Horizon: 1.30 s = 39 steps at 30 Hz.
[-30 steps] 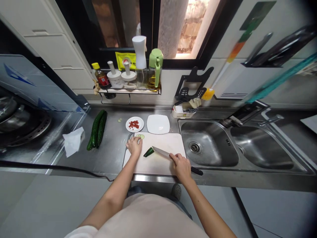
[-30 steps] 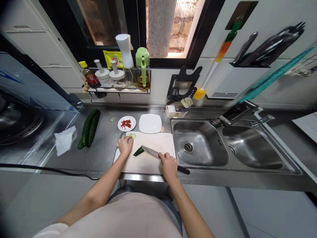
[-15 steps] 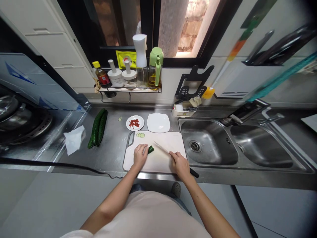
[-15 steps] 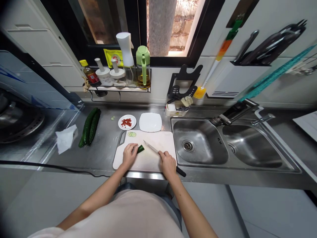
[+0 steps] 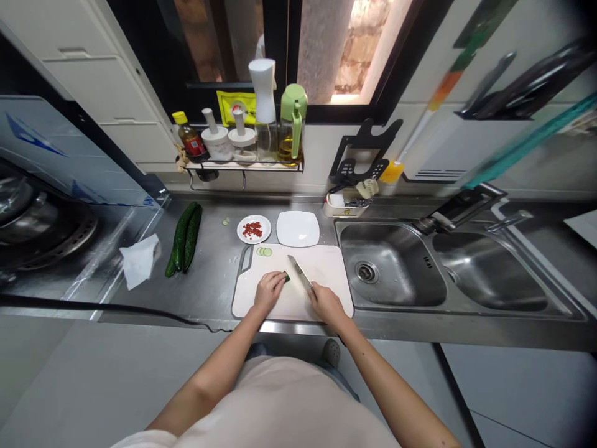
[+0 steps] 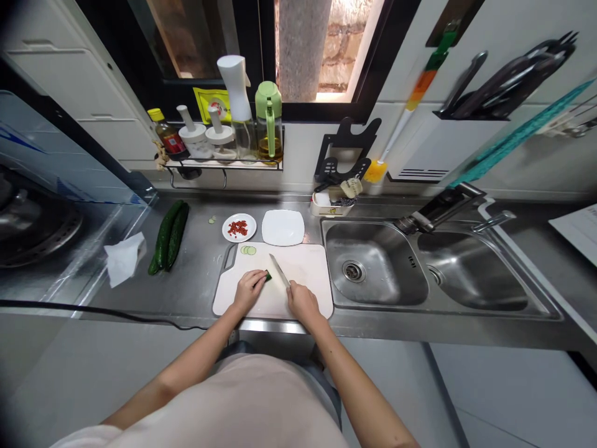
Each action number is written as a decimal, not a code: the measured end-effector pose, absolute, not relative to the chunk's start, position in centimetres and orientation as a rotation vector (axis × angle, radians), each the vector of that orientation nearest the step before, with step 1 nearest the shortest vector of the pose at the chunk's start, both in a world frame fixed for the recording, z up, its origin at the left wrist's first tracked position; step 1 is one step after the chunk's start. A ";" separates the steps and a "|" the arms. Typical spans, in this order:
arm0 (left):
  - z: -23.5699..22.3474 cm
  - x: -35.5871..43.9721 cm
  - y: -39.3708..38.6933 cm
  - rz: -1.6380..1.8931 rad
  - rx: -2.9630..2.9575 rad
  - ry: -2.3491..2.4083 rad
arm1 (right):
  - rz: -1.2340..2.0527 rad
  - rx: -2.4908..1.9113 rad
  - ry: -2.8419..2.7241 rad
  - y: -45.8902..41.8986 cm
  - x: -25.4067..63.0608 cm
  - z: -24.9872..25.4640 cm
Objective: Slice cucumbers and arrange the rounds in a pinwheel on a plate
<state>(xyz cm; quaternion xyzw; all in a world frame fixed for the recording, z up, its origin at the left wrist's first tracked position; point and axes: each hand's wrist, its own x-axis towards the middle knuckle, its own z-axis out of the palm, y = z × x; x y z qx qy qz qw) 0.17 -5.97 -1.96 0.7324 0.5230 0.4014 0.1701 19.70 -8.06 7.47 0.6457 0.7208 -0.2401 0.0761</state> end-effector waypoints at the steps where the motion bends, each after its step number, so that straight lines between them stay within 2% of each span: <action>1: -2.2 0.1 -5.9 1.155 2.108 1.471 | -0.736 1.925 2.161 -8.0 19.5 7.7; 20: -3.1 -0.2 -5.6 1.197 2.205 1.448 | -0.698 1.829 2.144 -8.0 16.9 8.9; 39: -3.5 -0.2 -5.6 1.183 2.215 1.427 | -0.654 1.743 2.216 -7.5 16.8 8.0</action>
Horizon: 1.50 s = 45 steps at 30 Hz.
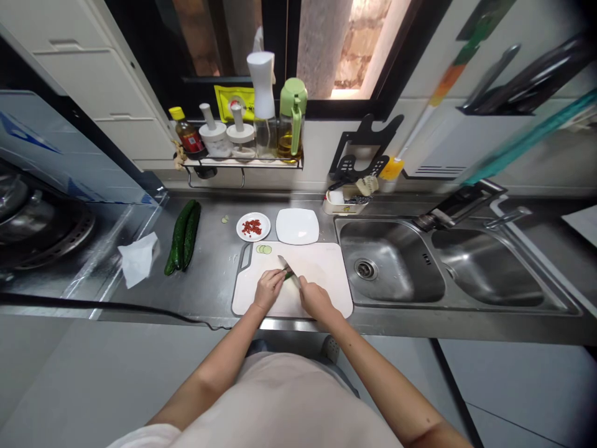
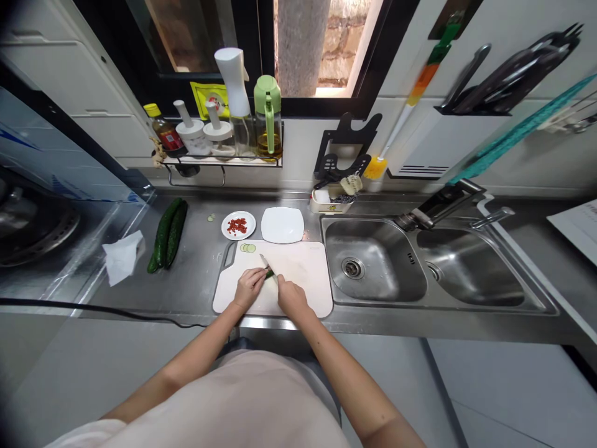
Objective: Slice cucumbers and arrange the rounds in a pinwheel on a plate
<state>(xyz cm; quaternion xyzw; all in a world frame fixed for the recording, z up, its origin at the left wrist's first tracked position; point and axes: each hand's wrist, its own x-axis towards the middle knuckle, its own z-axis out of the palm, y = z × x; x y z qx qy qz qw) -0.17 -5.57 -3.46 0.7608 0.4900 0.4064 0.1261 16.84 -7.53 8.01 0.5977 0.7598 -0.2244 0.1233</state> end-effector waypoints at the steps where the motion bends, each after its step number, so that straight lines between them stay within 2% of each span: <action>1: -3.4 -0.2 -5.6 1.181 2.215 1.427 | -0.656 1.742 2.220 -7.5 16.8 7.9; 15: -3.4 -0.1 -5.6 1.171 2.202 1.431 | -0.731 1.705 2.124 -8.4 17.2 8.7; 45: -3.3 -0.1 -5.5 1.198 2.209 1.408 | -0.680 1.698 2.139 -8.5 16.9 8.4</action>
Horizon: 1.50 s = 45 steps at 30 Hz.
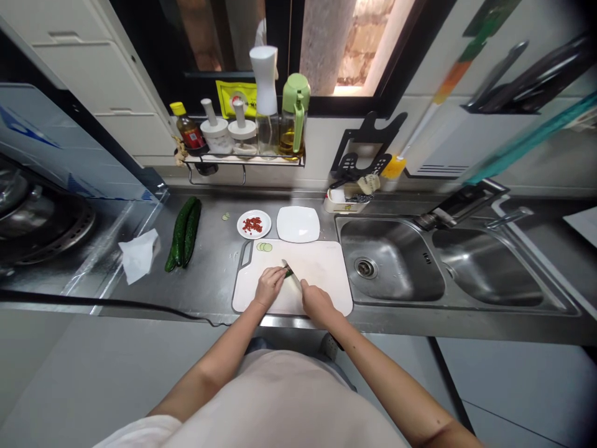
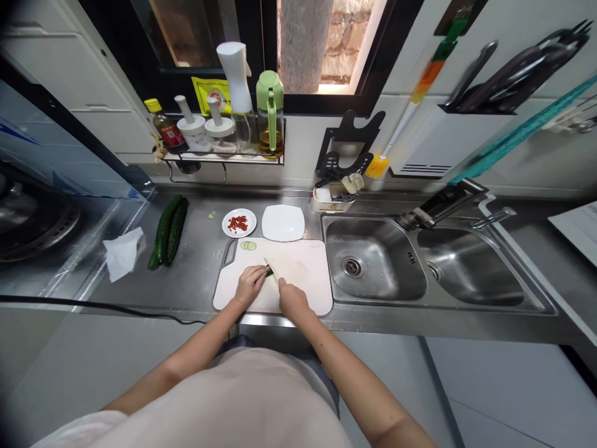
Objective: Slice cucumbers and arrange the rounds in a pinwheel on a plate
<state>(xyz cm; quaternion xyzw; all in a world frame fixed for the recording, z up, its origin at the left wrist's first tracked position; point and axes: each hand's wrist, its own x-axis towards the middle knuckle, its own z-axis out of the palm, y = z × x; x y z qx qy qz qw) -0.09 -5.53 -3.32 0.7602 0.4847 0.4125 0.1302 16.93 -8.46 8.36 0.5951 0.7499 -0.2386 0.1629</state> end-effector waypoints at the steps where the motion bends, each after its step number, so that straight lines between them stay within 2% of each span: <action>1: -3.3 -0.1 -5.5 1.199 2.208 1.408 | -0.681 1.696 2.146 -8.4 16.9 8.3; 45: -3.4 0.0 -5.5 1.210 2.203 1.412 | -0.694 1.710 2.196 -6.6 15.6 7.0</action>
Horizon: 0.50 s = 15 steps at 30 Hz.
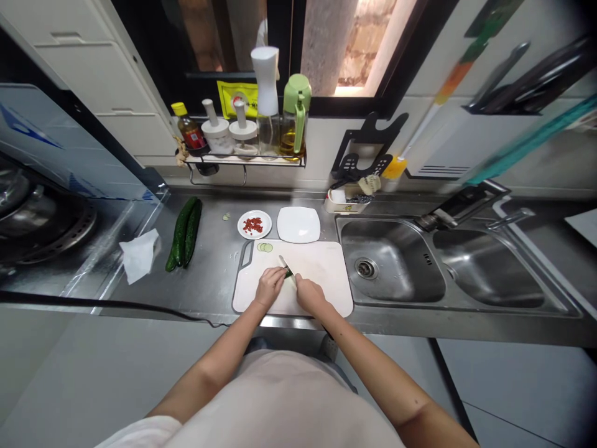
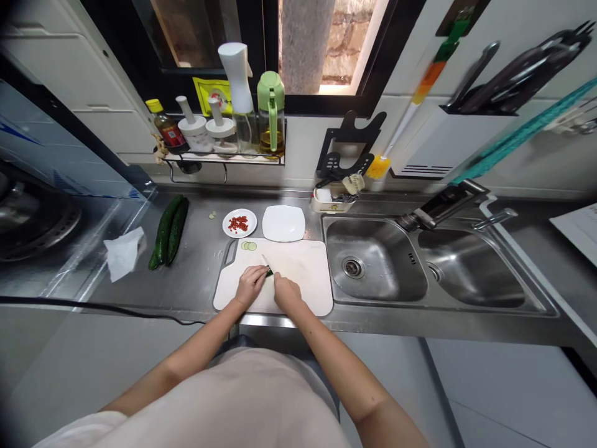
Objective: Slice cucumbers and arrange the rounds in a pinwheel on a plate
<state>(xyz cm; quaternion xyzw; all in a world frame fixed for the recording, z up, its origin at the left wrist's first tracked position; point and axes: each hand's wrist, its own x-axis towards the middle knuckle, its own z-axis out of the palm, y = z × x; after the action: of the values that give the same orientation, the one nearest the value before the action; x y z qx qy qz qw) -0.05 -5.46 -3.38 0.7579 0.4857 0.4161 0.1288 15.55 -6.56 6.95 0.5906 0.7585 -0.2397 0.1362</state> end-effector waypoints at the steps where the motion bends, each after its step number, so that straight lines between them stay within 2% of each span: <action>1: -3.4 -0.1 -5.5 1.210 2.204 1.411 | -0.695 1.712 2.194 -6.5 15.5 6.9; 15: -3.5 0.0 -5.4 1.217 2.202 1.413 | -0.668 1.718 2.204 -7.5 16.3 6.5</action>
<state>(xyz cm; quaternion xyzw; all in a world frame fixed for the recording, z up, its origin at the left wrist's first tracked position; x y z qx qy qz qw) -0.03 -5.44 -3.52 0.7569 0.4856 0.4183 0.1276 16.33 -7.55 6.46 0.5925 0.7602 -0.2304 0.1341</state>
